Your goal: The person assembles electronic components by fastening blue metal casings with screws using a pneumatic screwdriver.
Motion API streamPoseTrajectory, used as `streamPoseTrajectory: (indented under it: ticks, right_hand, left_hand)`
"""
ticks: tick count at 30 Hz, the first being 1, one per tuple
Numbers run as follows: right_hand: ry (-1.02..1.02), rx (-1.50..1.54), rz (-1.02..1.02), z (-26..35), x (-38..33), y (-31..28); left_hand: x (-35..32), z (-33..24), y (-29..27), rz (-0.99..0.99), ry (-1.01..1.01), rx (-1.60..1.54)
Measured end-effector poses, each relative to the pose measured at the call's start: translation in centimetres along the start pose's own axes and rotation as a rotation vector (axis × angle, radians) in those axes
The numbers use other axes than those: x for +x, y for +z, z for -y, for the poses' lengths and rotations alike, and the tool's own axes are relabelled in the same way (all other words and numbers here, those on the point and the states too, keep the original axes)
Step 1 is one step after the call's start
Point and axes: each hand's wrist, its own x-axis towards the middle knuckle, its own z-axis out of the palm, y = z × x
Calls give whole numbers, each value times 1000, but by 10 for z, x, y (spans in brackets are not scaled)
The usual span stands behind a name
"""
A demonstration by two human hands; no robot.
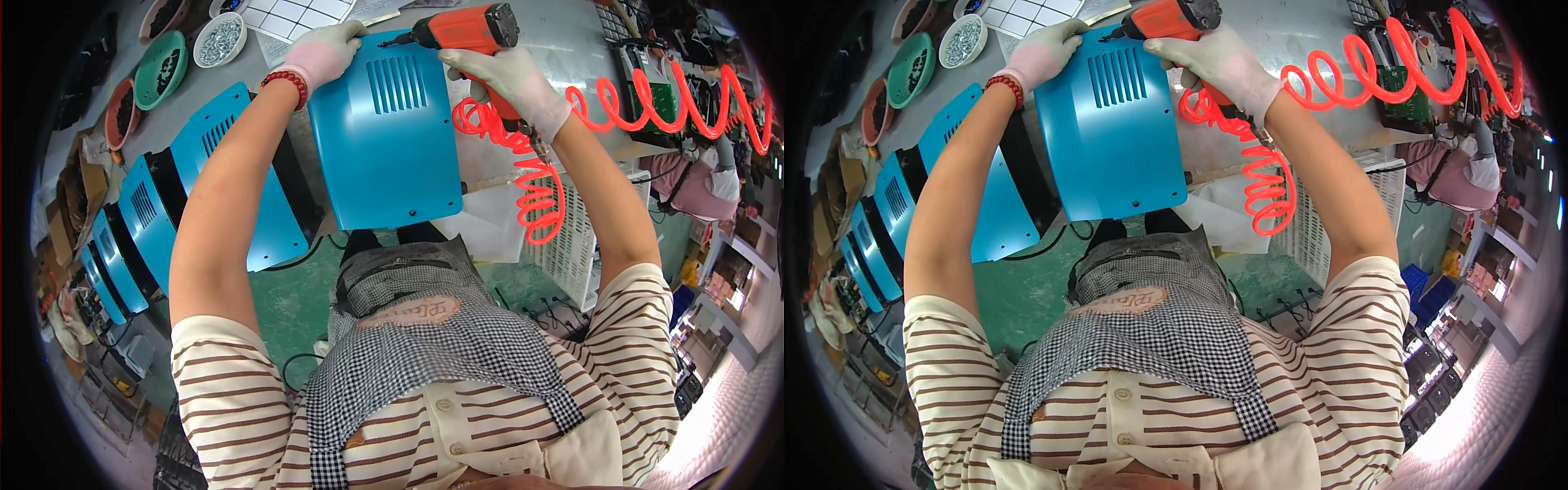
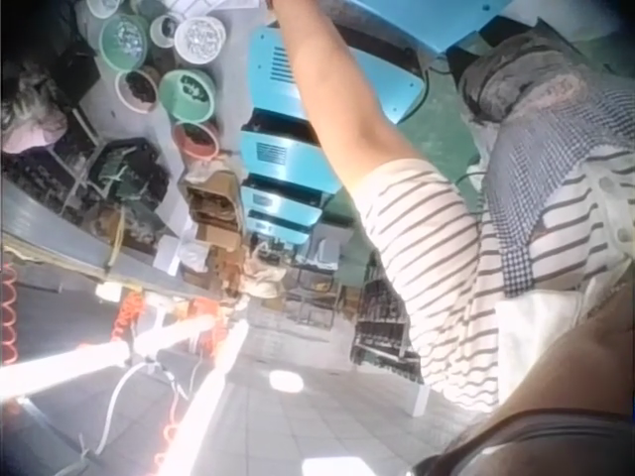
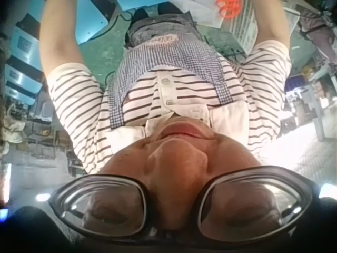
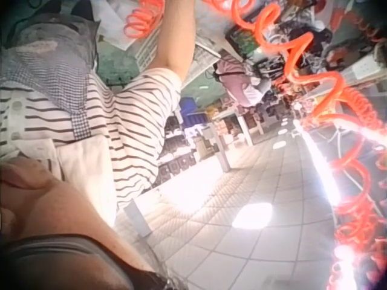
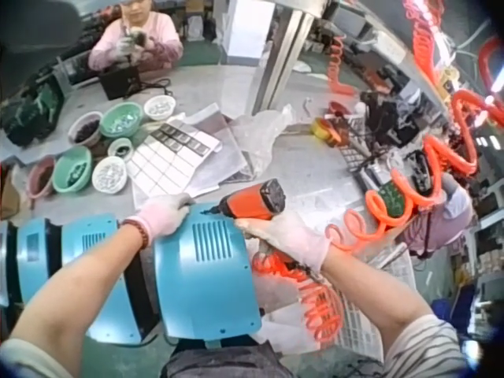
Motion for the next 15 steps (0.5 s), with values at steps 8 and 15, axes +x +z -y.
streamPoseTrajectory:
  ticks: [8,15]
  right_hand:
    - [29,-234,-15,30,6,8]
    - [-281,-858,47,55,25,10]
  left_hand:
    - [1,6,11,-113,33,0]
    - [5,11,13,-135,82,-18]
